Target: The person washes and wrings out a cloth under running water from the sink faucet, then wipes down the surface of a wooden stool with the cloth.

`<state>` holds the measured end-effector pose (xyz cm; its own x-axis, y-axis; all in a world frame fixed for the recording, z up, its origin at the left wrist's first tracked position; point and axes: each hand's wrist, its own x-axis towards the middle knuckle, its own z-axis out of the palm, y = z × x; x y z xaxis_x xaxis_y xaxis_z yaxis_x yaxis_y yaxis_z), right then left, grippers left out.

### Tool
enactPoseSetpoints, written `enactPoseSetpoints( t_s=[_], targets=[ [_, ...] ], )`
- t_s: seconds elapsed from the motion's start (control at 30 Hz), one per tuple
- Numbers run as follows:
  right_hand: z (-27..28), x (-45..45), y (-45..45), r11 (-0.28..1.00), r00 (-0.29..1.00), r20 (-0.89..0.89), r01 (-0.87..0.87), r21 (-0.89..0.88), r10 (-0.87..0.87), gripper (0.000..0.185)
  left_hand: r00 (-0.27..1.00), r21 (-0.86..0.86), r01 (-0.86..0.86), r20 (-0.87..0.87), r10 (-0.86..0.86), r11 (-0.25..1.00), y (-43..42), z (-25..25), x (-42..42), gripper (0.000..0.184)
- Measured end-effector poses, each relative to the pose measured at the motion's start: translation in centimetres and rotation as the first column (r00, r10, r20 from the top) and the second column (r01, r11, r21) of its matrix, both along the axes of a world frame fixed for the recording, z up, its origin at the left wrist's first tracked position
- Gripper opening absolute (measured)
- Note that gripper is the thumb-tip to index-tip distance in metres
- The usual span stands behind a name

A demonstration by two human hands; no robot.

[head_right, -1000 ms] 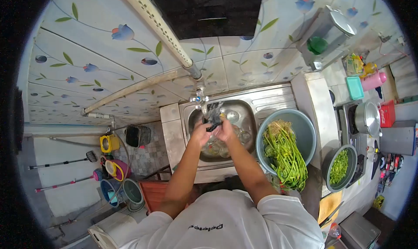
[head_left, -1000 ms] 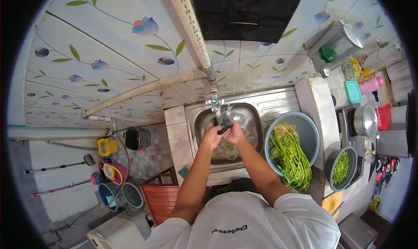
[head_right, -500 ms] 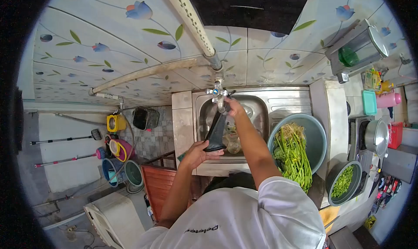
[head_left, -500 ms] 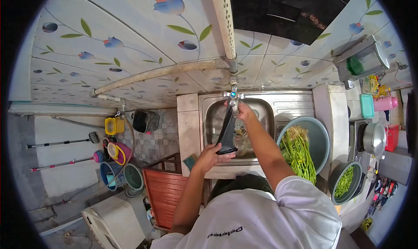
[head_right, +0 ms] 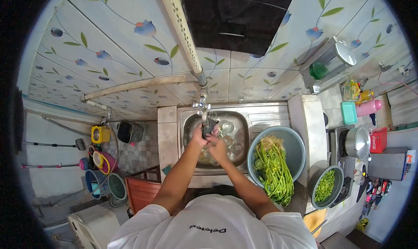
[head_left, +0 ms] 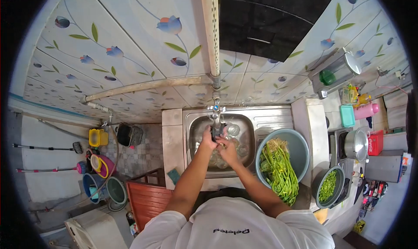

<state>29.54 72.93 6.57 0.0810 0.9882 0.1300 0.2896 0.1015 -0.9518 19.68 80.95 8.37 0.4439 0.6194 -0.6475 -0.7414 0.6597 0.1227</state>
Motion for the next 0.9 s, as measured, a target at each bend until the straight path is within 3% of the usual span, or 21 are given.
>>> enactPoseSetpoints(
  t_s=[0.03,0.07,0.17,0.2,0.3,0.47,0.57,0.6,0.7,0.73,0.83,0.87,0.9],
  targets=[
    [0.6,0.4,-0.2,0.99,0.988,-0.141,0.038,-0.139,-0.058,0.015,0.998,0.02,0.055,-0.038,-0.054,0.998,0.6,-0.2,0.4,0.034],
    [1.0,0.9,0.2,0.99,0.989,-0.135,0.046,-0.13,-0.064,0.015,0.998,0.029,0.062,-0.032,-0.061,0.998,1.1,-1.1,0.9,0.034],
    [2.3,1.6,1.4,0.899,0.872,-0.364,0.169,-0.404,-0.328,0.019,0.984,-0.038,-0.041,-0.177,0.034,0.998,1.1,-5.3,1.5,0.031],
    [2.1,1.7,2.1,0.899,0.868,-0.37,0.172,-0.402,-0.332,0.019,0.983,-0.035,-0.035,-0.183,0.028,0.999,0.7,-4.2,1.4,0.031],
    [1.1,2.0,4.9,0.578,0.696,-0.623,-0.359,-0.733,-0.357,0.021,0.967,-0.031,0.152,-0.202,-0.155,0.988,-1.8,-0.7,0.8,0.026],
    [-0.4,0.3,9.1,0.541,0.548,-0.781,-0.577,-0.612,-0.299,0.017,0.896,0.115,0.182,-0.429,-0.116,0.977,-5.1,5.2,0.0,0.017],
    [0.0,-2.3,9.7,0.677,0.402,-0.822,-0.473,-0.564,-0.403,0.016,0.626,0.173,0.189,-0.779,0.017,0.967,-5.9,7.5,-0.5,0.022],
    [0.1,-2.7,9.9,0.671,0.403,-0.822,-0.482,-0.564,-0.402,0.016,0.624,0.169,0.179,-0.781,0.021,0.969,-6.0,7.6,-1.3,0.022],
    [-2.7,-3.1,10.5,0.853,0.407,-0.863,-0.29,-0.434,-0.301,0.026,0.701,-0.033,0.335,-0.659,-0.273,0.942,-6.0,6.9,-4.9,0.027],
    [-2.9,-2.9,10.2,0.853,0.405,-0.864,-0.291,-0.433,-0.301,0.026,0.7,-0.034,0.334,-0.66,-0.272,0.942,-6.1,6.6,-5.1,0.027],
    [-3.0,-1.4,8.4,0.926,0.527,-0.824,-0.165,-0.34,-0.208,0.036,0.921,0.076,0.18,-0.364,-0.141,0.981,-5.7,5.0,-4.7,0.026],
    [-2.8,-1.1,7.4,0.927,0.532,-0.821,-0.159,-0.34,-0.209,0.036,0.922,0.078,0.183,-0.358,-0.144,0.98,-5.3,4.0,-4.2,0.026],
    [-2.6,-0.8,6.1,0.87,0.466,-0.806,-0.139,-0.473,-0.364,0.037,0.935,0.097,0.125,-0.343,-0.084,0.987,-4.4,2.9,-3.3,0.024]
  ],
)
